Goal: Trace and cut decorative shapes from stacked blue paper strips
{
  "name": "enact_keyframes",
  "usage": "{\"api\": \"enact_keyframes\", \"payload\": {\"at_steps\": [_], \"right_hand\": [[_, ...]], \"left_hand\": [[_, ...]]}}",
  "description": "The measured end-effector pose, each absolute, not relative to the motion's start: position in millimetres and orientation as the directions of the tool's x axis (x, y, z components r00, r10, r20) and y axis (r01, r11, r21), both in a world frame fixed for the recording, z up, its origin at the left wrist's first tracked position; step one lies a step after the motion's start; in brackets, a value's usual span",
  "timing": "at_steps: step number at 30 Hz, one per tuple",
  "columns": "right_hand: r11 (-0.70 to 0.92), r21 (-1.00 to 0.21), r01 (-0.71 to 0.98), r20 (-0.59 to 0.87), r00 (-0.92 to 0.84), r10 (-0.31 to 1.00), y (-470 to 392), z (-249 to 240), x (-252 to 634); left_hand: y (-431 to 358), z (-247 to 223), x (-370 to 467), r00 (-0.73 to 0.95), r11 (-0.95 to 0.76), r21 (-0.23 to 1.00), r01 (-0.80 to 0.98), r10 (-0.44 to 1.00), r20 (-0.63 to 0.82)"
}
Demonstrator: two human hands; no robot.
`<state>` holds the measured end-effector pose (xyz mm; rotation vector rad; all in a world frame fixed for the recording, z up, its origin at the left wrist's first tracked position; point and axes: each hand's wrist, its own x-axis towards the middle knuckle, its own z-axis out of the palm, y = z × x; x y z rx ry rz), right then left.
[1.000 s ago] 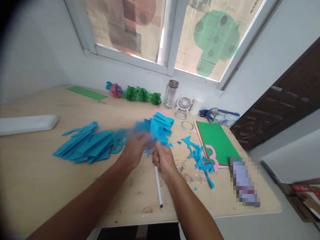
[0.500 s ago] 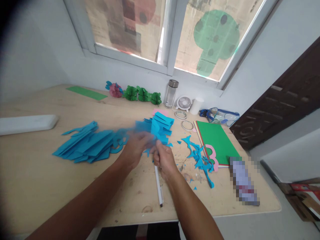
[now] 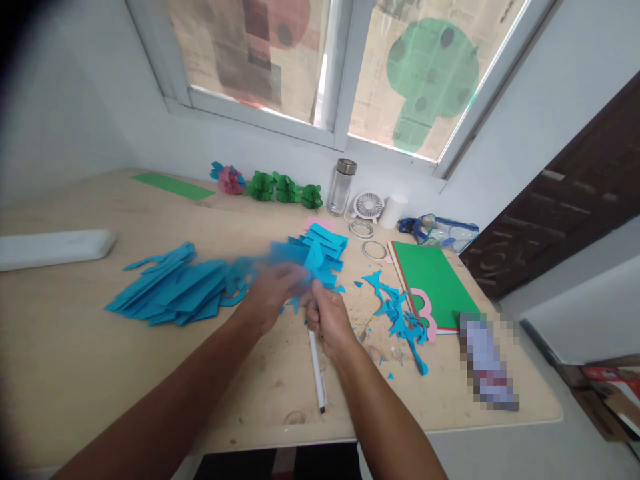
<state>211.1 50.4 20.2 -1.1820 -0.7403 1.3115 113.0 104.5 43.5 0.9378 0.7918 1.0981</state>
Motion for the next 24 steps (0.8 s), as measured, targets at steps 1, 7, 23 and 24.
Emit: {"api": "enact_keyframes", "payload": {"at_steps": [1, 7, 23, 24], "right_hand": [[-0.137, -0.936, -0.325, -0.202, 0.176, 0.964, 50.3, 20.4, 211.1], [-0.112, -0.935, -0.338, -0.192, 0.212, 0.958, 50.3, 20.9, 212.6], [-0.113, -0.931, -0.348, -0.184, 0.180, 0.966, 50.4, 18.8, 210.4], [-0.111, -0.930, -0.349, -0.182, 0.176, 0.968, 50.3, 19.1, 210.2]], "left_hand": [[104.1, 43.9, 113.0, 0.272, 0.176, 0.910, -0.375, 0.959, -0.073], [97.3, 45.5, 114.4, 0.338, 0.158, 0.916, -0.369, 0.941, -0.027], [97.2, 44.9, 115.4, 0.315, 0.163, 0.892, -0.421, 0.949, -0.024], [97.1, 45.1, 115.3, 0.315, 0.162, 0.893, -0.419, 0.949, -0.024]]}}
